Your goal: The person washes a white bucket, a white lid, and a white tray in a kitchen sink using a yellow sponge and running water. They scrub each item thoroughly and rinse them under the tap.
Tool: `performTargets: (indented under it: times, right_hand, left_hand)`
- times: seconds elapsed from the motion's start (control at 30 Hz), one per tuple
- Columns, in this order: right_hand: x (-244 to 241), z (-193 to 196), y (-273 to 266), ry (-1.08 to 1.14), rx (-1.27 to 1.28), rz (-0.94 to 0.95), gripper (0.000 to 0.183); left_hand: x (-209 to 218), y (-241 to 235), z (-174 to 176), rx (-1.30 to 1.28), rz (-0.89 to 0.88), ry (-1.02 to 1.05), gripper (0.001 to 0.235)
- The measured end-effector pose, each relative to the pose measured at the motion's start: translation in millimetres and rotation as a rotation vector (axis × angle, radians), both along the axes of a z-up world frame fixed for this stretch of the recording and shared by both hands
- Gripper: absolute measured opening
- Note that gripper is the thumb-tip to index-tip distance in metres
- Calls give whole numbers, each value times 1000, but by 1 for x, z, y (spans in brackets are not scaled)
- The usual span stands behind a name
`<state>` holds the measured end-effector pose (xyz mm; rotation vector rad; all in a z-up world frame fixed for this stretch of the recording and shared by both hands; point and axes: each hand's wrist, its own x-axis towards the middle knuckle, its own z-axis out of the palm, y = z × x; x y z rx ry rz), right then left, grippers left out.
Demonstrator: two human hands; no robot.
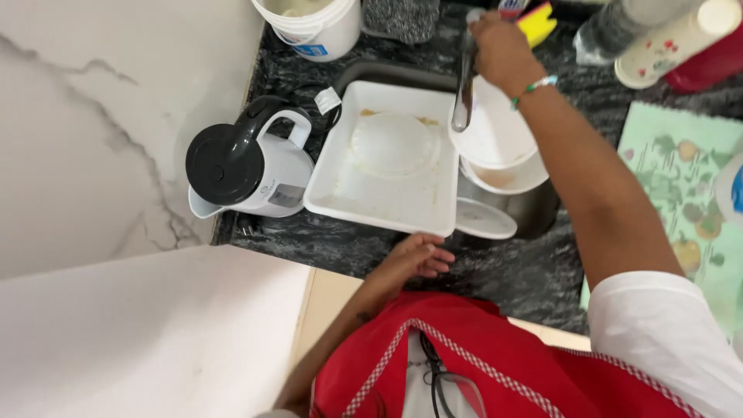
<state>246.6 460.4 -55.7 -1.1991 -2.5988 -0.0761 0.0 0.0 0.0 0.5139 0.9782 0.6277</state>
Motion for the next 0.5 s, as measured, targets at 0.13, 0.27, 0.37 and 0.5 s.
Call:
performTargets:
  times: [0.13,0.27,0.37,0.5]
  right_hand:
    - [30,29,-55,205,-317,-196,55]
    - [95,-47,-125,634,-287,-866,106]
    - [108,-93,-168,748,-561,-1220,104]
    - [135,-124,-165,1011,-472,-1151,70]
  left_hand:
    - [-55,47,39,-8,-221,150,40]
    - [-87,90,53,52,-266,148,42]
    - [-97,101,34,127,-278,69,42]
    - [-95,103,29,290,-304,48,49]
